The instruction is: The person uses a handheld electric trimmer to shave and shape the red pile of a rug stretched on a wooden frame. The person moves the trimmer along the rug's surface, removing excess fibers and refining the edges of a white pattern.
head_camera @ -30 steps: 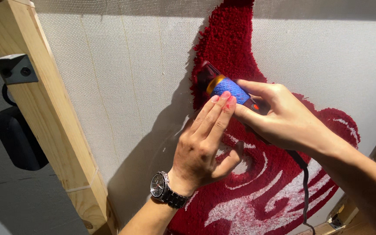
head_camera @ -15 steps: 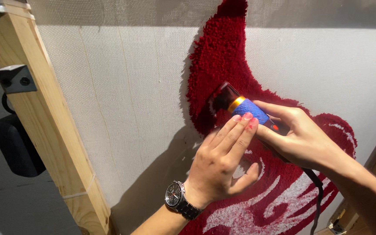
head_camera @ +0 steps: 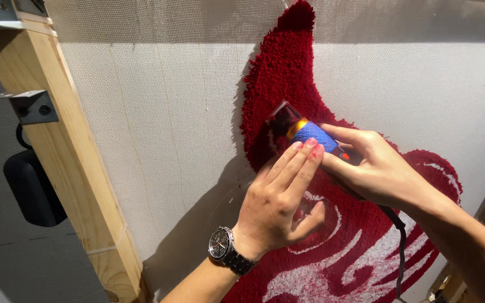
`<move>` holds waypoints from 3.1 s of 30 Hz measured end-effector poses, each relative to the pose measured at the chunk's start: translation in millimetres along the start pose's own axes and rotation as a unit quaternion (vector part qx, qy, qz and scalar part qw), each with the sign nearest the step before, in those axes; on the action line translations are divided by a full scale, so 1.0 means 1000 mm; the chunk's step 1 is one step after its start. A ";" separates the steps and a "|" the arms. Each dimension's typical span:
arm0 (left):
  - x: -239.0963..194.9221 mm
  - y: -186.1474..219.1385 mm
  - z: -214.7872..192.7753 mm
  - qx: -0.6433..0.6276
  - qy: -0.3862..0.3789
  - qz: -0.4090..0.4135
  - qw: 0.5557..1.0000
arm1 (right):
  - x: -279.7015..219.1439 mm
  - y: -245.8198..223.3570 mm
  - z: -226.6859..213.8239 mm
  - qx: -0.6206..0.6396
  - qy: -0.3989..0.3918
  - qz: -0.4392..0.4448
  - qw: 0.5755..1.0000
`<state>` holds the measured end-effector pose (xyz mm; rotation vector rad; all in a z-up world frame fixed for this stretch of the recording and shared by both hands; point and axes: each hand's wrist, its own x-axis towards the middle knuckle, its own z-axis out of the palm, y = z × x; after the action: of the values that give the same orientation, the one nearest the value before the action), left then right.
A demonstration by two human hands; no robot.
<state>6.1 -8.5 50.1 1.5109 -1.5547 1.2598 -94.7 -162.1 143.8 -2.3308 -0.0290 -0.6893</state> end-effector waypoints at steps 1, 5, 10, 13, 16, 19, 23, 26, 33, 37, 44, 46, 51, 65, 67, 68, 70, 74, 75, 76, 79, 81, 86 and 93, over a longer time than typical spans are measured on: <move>0.001 -0.001 -0.002 0.001 0.000 0.000 1.000 | 0.000 -0.003 0.000 0.000 0.000 -0.001 1.000; 0.002 -0.003 -0.008 0.004 0.005 0.001 1.000 | 0.000 -0.020 0.001 -0.004 -0.007 -0.013 1.000; 0.003 -0.008 -0.017 0.008 0.006 0.000 1.000 | 0.005 -0.029 0.003 -0.014 -0.013 -0.048 0.999; 0.003 -0.011 -0.021 0.010 0.012 0.001 1.000 | 0.006 -0.036 0.006 -0.005 -0.023 -0.060 0.998; 0.003 -0.014 -0.026 0.009 0.006 -0.005 1.000 | 0.010 -0.040 0.008 -0.007 -0.020 -0.052 0.998; 0.004 -0.015 -0.032 0.009 0.010 -0.005 1.000 | 0.014 -0.041 0.011 -0.002 -0.018 -0.055 0.998; 0.002 -0.016 -0.032 0.027 0.011 -0.008 1.000 | 0.017 -0.039 0.008 -0.015 -0.027 -0.093 0.995; 0.002 -0.011 -0.028 0.037 0.015 -0.004 0.999 | 0.014 -0.034 0.002 -0.033 -0.022 -0.056 0.998; 0.008 0.001 -0.012 0.031 0.001 0.028 0.999 | 0.003 0.003 -0.020 -0.050 -0.010 0.017 0.999; 0.009 0.003 0.001 0.025 -0.001 0.025 0.999 | -0.002 0.007 -0.026 -0.044 0.001 0.032 0.998; 0.009 0.003 0.017 0.013 -0.011 0.038 0.999 | -0.007 0.013 -0.028 0.001 0.014 0.055 0.998; 0.009 0.003 0.018 0.008 -0.013 0.039 0.999 | -0.006 0.018 -0.030 0.022 0.015 0.064 0.998; 0.012 0.004 0.021 -0.001 -0.014 0.031 0.999 | -0.003 0.018 -0.034 -0.069 0.017 0.085 0.994; 0.020 0.001 0.015 -0.038 -0.004 0.027 0.999 | 0.006 0.011 -0.032 -0.022 0.010 0.072 0.997; 0.021 0.000 0.013 -0.037 -0.001 0.026 0.999 | 0.007 0.009 -0.031 -0.027 0.010 0.072 0.997; 0.021 -0.001 0.012 -0.032 -0.005 0.025 0.999 | 0.007 0.008 -0.030 -0.004 0.003 0.071 0.997; 0.021 -0.001 0.009 -0.029 -0.009 0.024 0.999 | 0.008 0.006 -0.029 0.019 -0.002 0.070 0.997; 0.021 0.001 0.010 -0.014 -0.006 0.027 1.000 | 0.006 0.015 -0.028 0.024 -0.001 0.014 1.000; 0.021 0.003 0.011 -0.008 -0.004 0.032 0.999 | 0.005 0.021 -0.029 0.033 0.003 0.011 0.999; 0.019 0.005 0.013 -0.010 -0.003 0.033 0.999 | 0.000 0.027 -0.028 0.032 0.004 0.012 0.999; 0.014 0.010 0.020 -0.020 -0.024 0.041 0.999 | -0.010 0.048 -0.023 0.044 0.009 -0.009 0.999; 0.009 0.012 0.027 -0.037 -0.039 0.047 0.997 | -0.016 0.066 -0.020 0.066 0.024 -0.019 0.997; 0.006 0.015 0.036 -0.058 -0.056 0.049 0.996 | -0.019 0.100 -0.013 0.102 0.040 -0.008 0.994; 0.006 0.010 0.040 -0.062 -0.074 0.043 0.994 | -0.017 0.098 -0.009 0.136 0.039 0.007 0.990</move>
<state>2.2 -48.3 39.2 1.4998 -1.7763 1.0971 -93.8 -239.2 80.6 -2.0404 -0.0668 -0.7208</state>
